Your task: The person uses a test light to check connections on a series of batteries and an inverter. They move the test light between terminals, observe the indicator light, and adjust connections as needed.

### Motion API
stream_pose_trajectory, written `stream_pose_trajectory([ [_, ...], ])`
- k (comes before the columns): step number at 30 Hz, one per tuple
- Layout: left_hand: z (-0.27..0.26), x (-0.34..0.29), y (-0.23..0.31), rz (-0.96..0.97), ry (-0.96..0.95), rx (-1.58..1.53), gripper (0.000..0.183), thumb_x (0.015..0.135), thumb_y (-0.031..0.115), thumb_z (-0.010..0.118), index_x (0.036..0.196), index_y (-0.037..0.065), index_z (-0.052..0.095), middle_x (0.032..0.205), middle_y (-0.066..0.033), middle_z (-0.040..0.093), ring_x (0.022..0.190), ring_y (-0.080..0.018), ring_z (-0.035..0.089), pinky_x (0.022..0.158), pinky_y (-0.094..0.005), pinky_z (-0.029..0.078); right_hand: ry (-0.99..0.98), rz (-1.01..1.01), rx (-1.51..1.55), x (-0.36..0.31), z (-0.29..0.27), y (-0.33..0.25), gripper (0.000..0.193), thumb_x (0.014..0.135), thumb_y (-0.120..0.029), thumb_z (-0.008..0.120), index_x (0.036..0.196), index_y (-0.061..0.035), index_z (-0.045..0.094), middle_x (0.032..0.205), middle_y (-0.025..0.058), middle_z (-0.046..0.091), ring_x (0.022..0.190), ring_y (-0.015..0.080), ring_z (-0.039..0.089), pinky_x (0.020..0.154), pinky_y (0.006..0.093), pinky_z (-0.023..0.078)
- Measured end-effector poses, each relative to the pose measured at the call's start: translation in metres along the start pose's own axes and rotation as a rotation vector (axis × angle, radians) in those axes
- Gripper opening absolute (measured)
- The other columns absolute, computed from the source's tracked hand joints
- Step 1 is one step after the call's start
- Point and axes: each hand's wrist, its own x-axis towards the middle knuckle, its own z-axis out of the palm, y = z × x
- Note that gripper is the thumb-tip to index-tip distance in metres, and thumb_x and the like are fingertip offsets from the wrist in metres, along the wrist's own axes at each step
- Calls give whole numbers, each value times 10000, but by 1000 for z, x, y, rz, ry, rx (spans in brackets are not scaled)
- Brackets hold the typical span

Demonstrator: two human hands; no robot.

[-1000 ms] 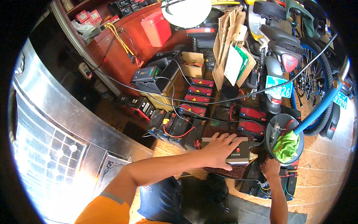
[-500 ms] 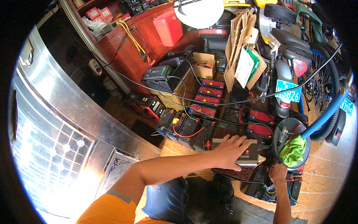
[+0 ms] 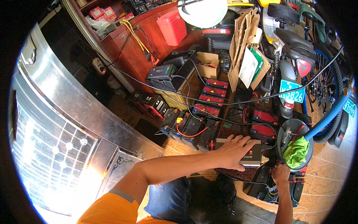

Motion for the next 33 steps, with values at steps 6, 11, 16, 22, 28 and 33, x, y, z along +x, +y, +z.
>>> stream_pose_trajectory([
  [6,2,1,-2,6,1,-10,1191,683,367,929,1617,66,254,1592,-264,363,1456,-502,366,1173,-692,277,51,-40,6,1,6,3,304,815,-158,755,1078,-12,710,935,250,725,852,458,713,784,530,582],
  [11,5,2,-2,7,7,-2,1197,683,374,925,1619,68,245,1588,-270,363,1449,-502,372,1172,-703,268,45,-13,-8,2,13,6,270,805,-180,778,1004,-6,725,886,235,728,854,441,719,792,525,584],
  [16,4,3,-2,-3,-19,-3,1202,690,392,918,1625,61,240,1608,-279,341,1467,-504,352,1186,-702,252,12,14,-9,2,10,3,253,805,-181,779,989,-17,727,881,227,730,855,436,720,781,515,583],
  [22,0,4,-1,-18,-52,-6,1213,692,399,918,1631,53,233,1634,-281,313,1487,-508,329,1195,-696,248,-45,34,-40,3,5,-2,329,801,-165,780,1087,-22,702,972,231,728,912,437,714,785,512,578],
  [28,5,6,-2,-16,-34,11,1231,690,393,924,1645,97,207,1630,-278,317,1481,-509,336,1193,-700,246,-18,-10,-42,4,11,5,305,810,-177,774,1065,-22,712,870,226,725,848,442,716,748,526,573],
  [33,7,6,-3,-8,-23,12,1229,691,390,928,1647,126,203,1620,-279,328,1478,-508,338,1193,-703,241,73,-34,-59,4,16,7,257,827,-195,755,1014,-22,726,787,223,711,793,441,715,710,531,568],
])
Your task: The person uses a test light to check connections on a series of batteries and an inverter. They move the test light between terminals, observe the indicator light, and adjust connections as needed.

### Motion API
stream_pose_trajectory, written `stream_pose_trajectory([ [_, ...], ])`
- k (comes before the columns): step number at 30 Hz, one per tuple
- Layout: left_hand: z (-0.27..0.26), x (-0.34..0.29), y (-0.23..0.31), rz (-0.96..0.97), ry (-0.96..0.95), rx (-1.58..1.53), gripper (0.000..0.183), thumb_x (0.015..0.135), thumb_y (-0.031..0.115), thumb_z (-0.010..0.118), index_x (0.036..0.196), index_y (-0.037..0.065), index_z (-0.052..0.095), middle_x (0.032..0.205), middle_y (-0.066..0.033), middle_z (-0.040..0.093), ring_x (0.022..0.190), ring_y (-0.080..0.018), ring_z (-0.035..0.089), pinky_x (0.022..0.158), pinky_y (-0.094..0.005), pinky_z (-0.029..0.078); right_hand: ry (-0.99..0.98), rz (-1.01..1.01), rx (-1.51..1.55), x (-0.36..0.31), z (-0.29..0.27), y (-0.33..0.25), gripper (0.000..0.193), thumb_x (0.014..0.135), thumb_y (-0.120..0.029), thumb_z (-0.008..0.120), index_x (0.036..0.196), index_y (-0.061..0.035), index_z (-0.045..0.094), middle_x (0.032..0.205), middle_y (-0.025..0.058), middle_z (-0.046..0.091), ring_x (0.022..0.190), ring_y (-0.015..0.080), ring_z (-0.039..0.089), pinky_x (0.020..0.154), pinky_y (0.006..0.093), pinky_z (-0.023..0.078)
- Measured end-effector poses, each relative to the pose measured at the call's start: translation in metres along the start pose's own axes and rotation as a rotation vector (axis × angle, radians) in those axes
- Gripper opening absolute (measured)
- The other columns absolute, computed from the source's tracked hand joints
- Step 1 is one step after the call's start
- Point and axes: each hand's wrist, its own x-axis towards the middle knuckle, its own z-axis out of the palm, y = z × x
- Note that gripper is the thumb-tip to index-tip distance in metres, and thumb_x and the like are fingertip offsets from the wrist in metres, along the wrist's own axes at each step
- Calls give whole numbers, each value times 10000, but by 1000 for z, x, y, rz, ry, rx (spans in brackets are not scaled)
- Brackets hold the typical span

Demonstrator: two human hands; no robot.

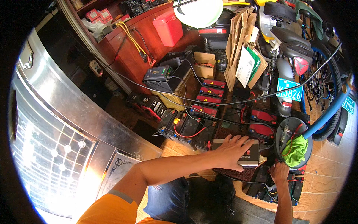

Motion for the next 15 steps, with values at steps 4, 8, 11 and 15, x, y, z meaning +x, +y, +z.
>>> stream_pose_trajectory([
  [4,-1,0,1,-1,2,-13,1228,690,384,929,1648,141,199,1615,-275,335,1474,-506,343,1192,-703,242,6,9,23,0,-1,-1,238,837,-188,736,1009,-25,728,796,230,712,797,441,716,709,527,573],
  [8,-2,1,2,-7,-17,-13,1236,690,385,929,1650,141,189,1618,-276,331,1475,-505,343,1192,-704,241,-42,34,42,1,-6,-2,229,842,-184,730,1008,-26,730,831,234,724,815,438,722,716,520,580],
  [11,-2,1,2,-5,-13,-13,1239,689,385,931,1650,137,189,1619,-277,328,1476,-505,341,1193,-704,239,-55,67,57,2,-8,-5,209,837,-191,740,969,-29,737,856,230,733,823,432,726,717,516,583],
  [15,-1,0,2,-9,-8,-14,1237,686,385,933,1648,127,199,1618,-278,327,1477,-504,337,1196,-701,235,-4,62,46,0,-5,-6,177,830,-188,751,912,-31,742,846,212,731,806,426,723,703,509,579],
])
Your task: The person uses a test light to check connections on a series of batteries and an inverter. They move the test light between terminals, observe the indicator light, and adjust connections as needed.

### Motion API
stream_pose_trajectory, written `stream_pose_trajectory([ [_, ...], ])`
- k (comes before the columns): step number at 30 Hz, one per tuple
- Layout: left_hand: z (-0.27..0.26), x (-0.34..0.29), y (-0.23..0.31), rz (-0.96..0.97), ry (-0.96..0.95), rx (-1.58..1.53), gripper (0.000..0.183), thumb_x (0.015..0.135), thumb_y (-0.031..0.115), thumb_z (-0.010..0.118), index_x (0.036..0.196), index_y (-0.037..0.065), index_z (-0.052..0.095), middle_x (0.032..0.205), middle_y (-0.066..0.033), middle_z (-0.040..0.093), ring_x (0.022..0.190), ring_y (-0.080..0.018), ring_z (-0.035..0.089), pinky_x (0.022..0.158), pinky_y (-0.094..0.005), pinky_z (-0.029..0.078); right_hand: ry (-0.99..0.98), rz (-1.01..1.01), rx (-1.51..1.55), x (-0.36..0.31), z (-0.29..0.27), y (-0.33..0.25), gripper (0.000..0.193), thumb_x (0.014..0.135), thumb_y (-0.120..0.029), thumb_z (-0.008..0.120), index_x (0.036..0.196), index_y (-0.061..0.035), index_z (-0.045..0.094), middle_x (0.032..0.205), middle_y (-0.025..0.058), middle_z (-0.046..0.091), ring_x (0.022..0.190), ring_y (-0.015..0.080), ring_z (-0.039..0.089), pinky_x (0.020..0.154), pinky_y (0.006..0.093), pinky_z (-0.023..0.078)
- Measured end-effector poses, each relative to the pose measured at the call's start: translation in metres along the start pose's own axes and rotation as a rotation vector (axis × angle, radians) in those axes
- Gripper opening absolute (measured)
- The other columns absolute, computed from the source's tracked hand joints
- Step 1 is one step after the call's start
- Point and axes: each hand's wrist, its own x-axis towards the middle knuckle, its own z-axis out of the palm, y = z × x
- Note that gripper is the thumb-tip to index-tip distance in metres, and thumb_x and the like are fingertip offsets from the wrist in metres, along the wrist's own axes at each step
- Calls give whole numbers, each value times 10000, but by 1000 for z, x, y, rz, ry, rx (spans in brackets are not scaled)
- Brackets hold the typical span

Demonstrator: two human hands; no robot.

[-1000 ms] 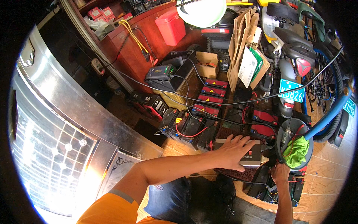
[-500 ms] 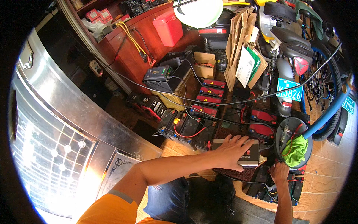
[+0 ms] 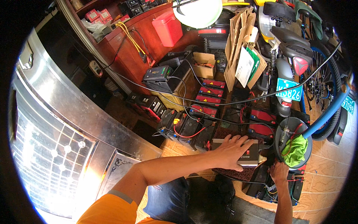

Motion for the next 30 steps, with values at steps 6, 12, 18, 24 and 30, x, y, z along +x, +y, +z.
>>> stream_pose_trajectory([
  [6,-1,0,0,8,3,-12,1232,682,376,934,1645,127,206,1610,-274,332,1468,-501,344,1194,-703,232,76,-65,-13,0,11,7,170,818,-185,769,887,-31,741,828,202,725,795,417,721,696,499,576],
  [12,2,1,-1,17,21,-12,1226,671,369,932,1639,148,213,1596,-265,350,1453,-492,361,1177,-707,250,-8,-13,-10,0,-2,-1,186,798,-192,787,877,-30,742,827,203,728,792,409,725,699,496,577],
  [18,4,2,-2,18,32,10,1230,663,394,932,1636,134,224,1592,-261,360,1444,-483,376,1175,-699,257,-31,26,-14,-1,-9,-8,204,814,-208,774,895,-24,738,844,205,736,814,415,729,713,504,579],
  [24,4,1,-2,23,33,15,1219,674,400,928,1633,103,237,1589,-265,366,1441,-484,383,1170,-685,273,-6,-24,-29,1,6,5,246,819,-209,766,977,-25,724,882,201,743,846,424,725,744,512,582],
  [30,3,2,-2,16,24,-32,1256,639,359,961,1640,121,241,1616,-292,349,1464,-504,369,1183,-706,242,-6,-62,-11,1,4,6,307,818,-200,765,1070,-33,706,926,205,745,888,427,723,774,516,584],
])
